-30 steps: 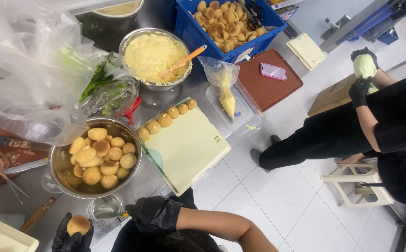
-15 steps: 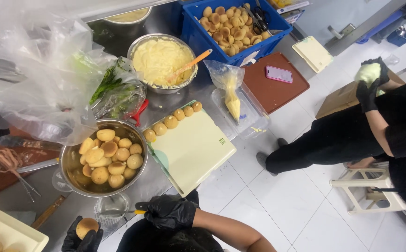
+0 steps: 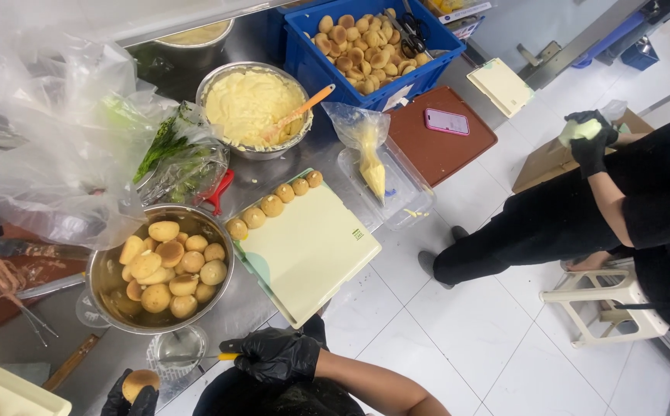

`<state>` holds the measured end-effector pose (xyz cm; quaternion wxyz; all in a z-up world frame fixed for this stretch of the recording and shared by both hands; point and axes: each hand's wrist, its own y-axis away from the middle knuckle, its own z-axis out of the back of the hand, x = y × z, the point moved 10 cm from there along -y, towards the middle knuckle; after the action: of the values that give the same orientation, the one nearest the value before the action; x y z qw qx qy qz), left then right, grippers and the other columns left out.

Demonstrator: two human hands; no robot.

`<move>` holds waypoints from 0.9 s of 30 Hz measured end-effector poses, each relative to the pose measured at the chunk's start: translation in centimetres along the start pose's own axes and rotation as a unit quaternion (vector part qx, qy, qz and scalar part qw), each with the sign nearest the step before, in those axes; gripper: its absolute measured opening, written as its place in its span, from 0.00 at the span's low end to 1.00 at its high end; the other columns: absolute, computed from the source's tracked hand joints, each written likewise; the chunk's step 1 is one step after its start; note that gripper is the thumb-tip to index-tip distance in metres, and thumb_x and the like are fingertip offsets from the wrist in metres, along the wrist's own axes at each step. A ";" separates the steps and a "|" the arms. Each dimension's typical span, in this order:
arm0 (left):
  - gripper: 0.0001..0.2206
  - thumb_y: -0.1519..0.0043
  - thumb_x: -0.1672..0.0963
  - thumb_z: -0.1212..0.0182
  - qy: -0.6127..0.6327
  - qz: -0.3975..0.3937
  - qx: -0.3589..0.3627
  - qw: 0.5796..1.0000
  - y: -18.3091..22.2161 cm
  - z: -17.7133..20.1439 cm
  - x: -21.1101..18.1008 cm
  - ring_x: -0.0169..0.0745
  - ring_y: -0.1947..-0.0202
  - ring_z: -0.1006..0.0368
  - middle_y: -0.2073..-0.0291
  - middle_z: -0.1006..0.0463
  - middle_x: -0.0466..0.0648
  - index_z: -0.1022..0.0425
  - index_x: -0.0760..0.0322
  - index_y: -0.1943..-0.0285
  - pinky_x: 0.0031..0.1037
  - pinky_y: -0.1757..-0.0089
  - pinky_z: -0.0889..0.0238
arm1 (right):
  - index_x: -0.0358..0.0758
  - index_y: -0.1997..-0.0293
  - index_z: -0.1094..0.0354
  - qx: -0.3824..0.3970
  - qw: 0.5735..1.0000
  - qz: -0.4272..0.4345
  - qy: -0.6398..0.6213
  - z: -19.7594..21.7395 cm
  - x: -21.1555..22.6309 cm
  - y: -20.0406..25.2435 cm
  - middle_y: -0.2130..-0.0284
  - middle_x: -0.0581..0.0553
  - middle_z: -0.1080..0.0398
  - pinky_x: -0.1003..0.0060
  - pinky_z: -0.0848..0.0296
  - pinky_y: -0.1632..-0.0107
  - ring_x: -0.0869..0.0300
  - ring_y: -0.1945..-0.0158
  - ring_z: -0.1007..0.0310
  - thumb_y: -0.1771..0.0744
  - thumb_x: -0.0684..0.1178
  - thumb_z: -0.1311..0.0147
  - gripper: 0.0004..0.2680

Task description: Filling pastry puffs with cream and arranging them on a tray.

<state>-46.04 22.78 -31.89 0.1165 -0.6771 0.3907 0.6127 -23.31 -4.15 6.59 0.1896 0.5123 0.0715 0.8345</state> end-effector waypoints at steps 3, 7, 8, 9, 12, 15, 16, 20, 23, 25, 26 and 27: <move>0.26 0.40 0.64 0.37 -0.013 -0.089 0.020 0.996 0.7 -0.9 -2.2 0.47 0.43 0.25 0.42 0.23 0.59 0.31 0.68 0.30 0.35 0.43 0.29 | 0.45 0.29 0.39 0.001 1.000 -0.002 -0.023 -0.3 -0.4 0.2 0.54 0.30 0.26 0.53 0.29 0.46 0.42 0.49 0.25 0.31 0.53 0.52 0.20; 0.25 0.40 0.64 0.37 -0.031 -0.039 -0.016 0.999 1.8 -0.8 -3.4 0.46 0.46 0.24 0.44 0.23 0.60 0.31 0.68 0.31 0.35 0.46 0.29 | 0.47 0.30 0.37 -0.022 1.000 0.004 -0.003 -0.2 -0.2 0.5 0.52 0.31 0.25 0.54 0.28 0.45 0.43 0.48 0.25 0.30 0.54 0.52 0.19; 0.24 0.40 0.64 0.37 -0.052 -0.021 -0.027 0.998 1.8 -0.7 -3.6 0.47 0.46 0.24 0.44 0.23 0.61 0.30 0.69 0.31 0.36 0.47 0.28 | 0.47 0.29 0.37 -0.015 1.000 -0.014 -0.002 -0.3 -0.4 0.5 0.53 0.32 0.25 0.54 0.28 0.46 0.44 0.49 0.24 0.30 0.54 0.53 0.19; 0.24 0.40 0.64 0.37 -0.052 -0.022 -0.028 0.998 1.2 -0.2 -3.4 0.47 0.46 0.24 0.44 0.23 0.61 0.30 0.69 0.31 0.36 0.47 0.28 | 0.47 0.29 0.37 -0.015 1.000 -0.013 -0.002 -0.5 -0.8 0.5 0.53 0.32 0.25 0.54 0.28 0.46 0.44 0.49 0.24 0.30 0.54 0.53 0.19; 0.22 0.38 0.55 0.35 0.258 0.219 -0.056 0.939 2.4 -0.9 1.1 0.46 0.53 0.22 0.47 0.18 0.56 0.26 0.52 0.33 0.32 0.54 0.26 | 0.46 0.29 0.37 -0.026 1.000 -0.003 -0.011 -0.8 -1.1 0.6 0.54 0.31 0.25 0.55 0.27 0.45 0.45 0.49 0.24 0.31 0.54 0.51 0.19; 0.29 0.43 0.62 0.35 0.057 0.026 -0.090 0.994 3.6 -2.8 -4.8 0.49 0.52 0.24 0.45 0.23 0.59 0.30 0.59 0.29 0.38 0.57 0.25 | 0.47 0.30 0.36 -0.031 0.999 -0.008 -0.024 -0.3 -1.2 0.9 0.52 0.33 0.25 0.56 0.27 0.46 0.45 0.49 0.24 0.30 0.54 0.52 0.18; 0.25 0.41 0.62 0.34 0.013 0.043 -0.103 0.994 4.0 -3.3 -5.8 0.44 0.54 0.22 0.46 0.22 0.57 0.29 0.61 0.31 0.35 0.59 0.25 | 0.46 0.30 0.37 -0.057 0.997 0.043 -0.032 0.5 -0.3 1.0 0.51 0.33 0.25 0.56 0.26 0.45 0.46 0.49 0.23 0.29 0.54 0.52 0.18; 0.22 0.39 0.61 0.33 -0.133 0.049 -0.087 0.986 3.9 -4.5 -7.6 0.33 0.75 0.29 0.57 0.17 0.53 0.25 0.62 0.33 0.25 0.72 0.35 | 0.47 0.30 0.35 -0.032 0.998 -0.021 -0.048 0.2 0.1 1.4 0.54 0.35 0.24 0.57 0.25 0.49 0.47 0.54 0.22 0.31 0.54 0.51 0.19; 0.23 0.44 0.60 0.31 -0.063 0.026 -0.076 0.995 3.9 -4.0 -6.7 0.24 0.83 0.37 0.63 0.17 0.48 0.23 0.64 0.37 0.19 0.77 0.43 | 0.45 0.30 0.36 -0.056 0.997 0.022 -0.042 -0.5 -1.4 0.9 0.52 0.34 0.24 0.57 0.25 0.46 0.47 0.50 0.22 0.30 0.54 0.51 0.18; 0.23 0.44 0.60 0.31 -0.046 0.045 -0.078 0.995 4.7 -4.7 -7.7 0.23 0.84 0.39 0.65 0.18 0.48 0.23 0.63 0.37 0.19 0.79 0.47 | 0.45 0.30 0.36 -0.055 0.997 0.024 -0.047 -1.0 -1.7 0.8 0.51 0.34 0.25 0.57 0.26 0.46 0.47 0.50 0.22 0.30 0.53 0.51 0.18; 0.23 0.45 0.59 0.30 -0.028 0.060 -0.080 0.995 4.9 -5.1 -8.1 0.21 0.85 0.42 0.67 0.19 0.48 0.23 0.62 0.37 0.18 0.81 0.51 | 0.44 0.29 0.37 -0.054 0.997 0.028 -0.049 -1.1 -1.8 0.7 0.51 0.34 0.25 0.57 0.26 0.45 0.47 0.49 0.23 0.29 0.53 0.51 0.19; 0.23 0.45 0.59 0.30 -0.029 0.062 -0.080 0.994 5.2 -5.5 -8.8 0.21 0.85 0.42 0.67 0.19 0.48 0.23 0.62 0.37 0.18 0.81 0.51 | 0.44 0.29 0.37 -0.053 0.997 0.026 -0.051 -0.8 -1.3 0.9 0.51 0.34 0.25 0.57 0.26 0.45 0.47 0.49 0.23 0.29 0.53 0.51 0.19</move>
<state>-45.03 19.20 -20.93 0.0352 -0.6408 0.3780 0.6672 -23.75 -5.38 5.43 0.1981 0.5447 0.0039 0.8149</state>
